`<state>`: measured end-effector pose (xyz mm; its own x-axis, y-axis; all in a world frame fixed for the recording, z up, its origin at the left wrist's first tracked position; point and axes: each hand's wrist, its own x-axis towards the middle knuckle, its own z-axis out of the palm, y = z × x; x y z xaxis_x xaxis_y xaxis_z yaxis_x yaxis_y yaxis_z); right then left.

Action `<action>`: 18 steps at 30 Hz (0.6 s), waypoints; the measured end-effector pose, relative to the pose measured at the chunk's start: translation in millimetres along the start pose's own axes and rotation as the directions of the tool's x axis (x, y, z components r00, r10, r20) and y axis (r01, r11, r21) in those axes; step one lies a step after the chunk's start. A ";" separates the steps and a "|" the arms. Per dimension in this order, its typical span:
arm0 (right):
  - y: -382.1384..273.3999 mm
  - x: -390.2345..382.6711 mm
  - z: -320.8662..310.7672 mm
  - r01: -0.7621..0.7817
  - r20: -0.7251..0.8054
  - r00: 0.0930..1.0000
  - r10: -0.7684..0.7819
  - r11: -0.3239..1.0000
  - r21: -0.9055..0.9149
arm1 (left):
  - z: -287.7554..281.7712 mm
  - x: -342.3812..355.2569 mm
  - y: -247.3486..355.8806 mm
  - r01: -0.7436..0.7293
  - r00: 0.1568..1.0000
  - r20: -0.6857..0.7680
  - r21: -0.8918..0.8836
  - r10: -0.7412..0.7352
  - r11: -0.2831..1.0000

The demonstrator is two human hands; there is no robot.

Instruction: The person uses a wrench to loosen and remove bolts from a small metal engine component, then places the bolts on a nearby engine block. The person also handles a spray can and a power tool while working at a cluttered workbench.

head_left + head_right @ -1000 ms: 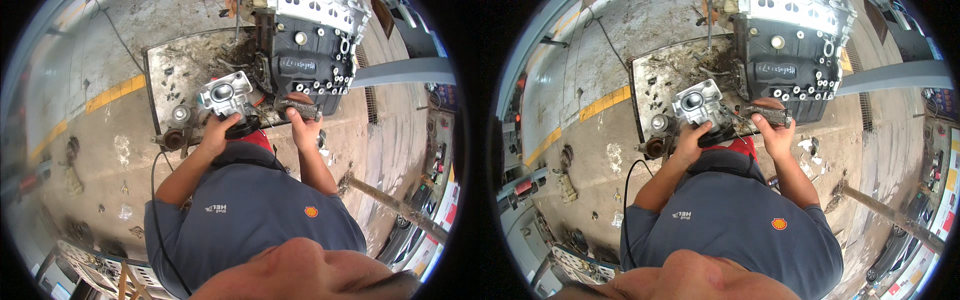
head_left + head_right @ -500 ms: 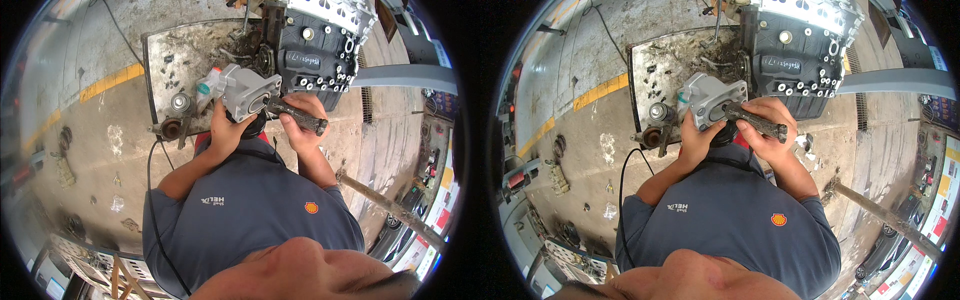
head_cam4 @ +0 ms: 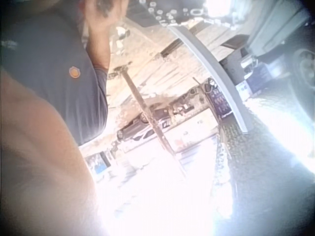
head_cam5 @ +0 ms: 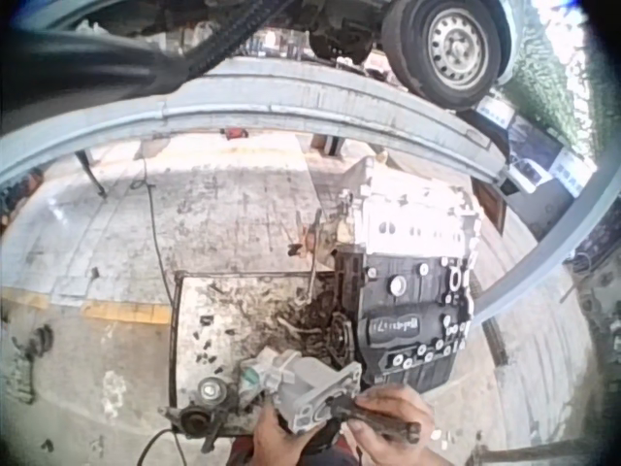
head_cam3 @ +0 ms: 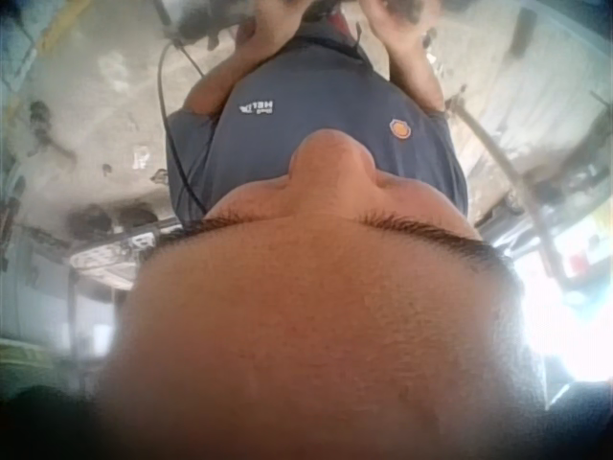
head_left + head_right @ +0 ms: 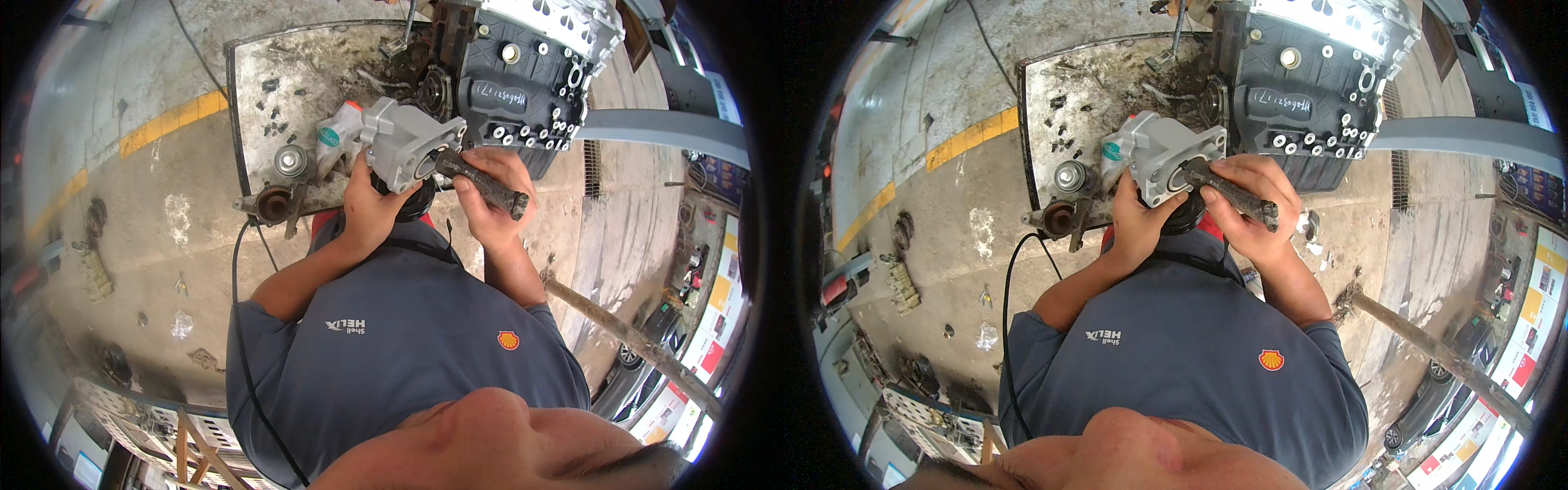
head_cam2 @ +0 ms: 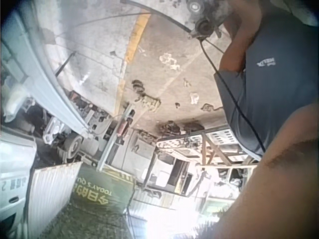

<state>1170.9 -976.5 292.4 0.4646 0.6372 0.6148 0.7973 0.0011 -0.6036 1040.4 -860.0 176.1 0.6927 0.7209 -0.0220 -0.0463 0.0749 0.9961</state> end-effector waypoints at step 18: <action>12.2 2.5 -1.5 -0.141 -0.039 0.989 0.141 0.990 0.001 | 0.3 6.2 13.9 0.032 0.997 0.076 -0.054 -0.028 0.998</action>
<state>1182.3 -976.1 287.4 0.5872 0.6007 0.5425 0.7231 -0.0881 -0.6851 1044.2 -854.7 189.8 0.7464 0.6641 -0.0430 -0.0630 0.1347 0.9889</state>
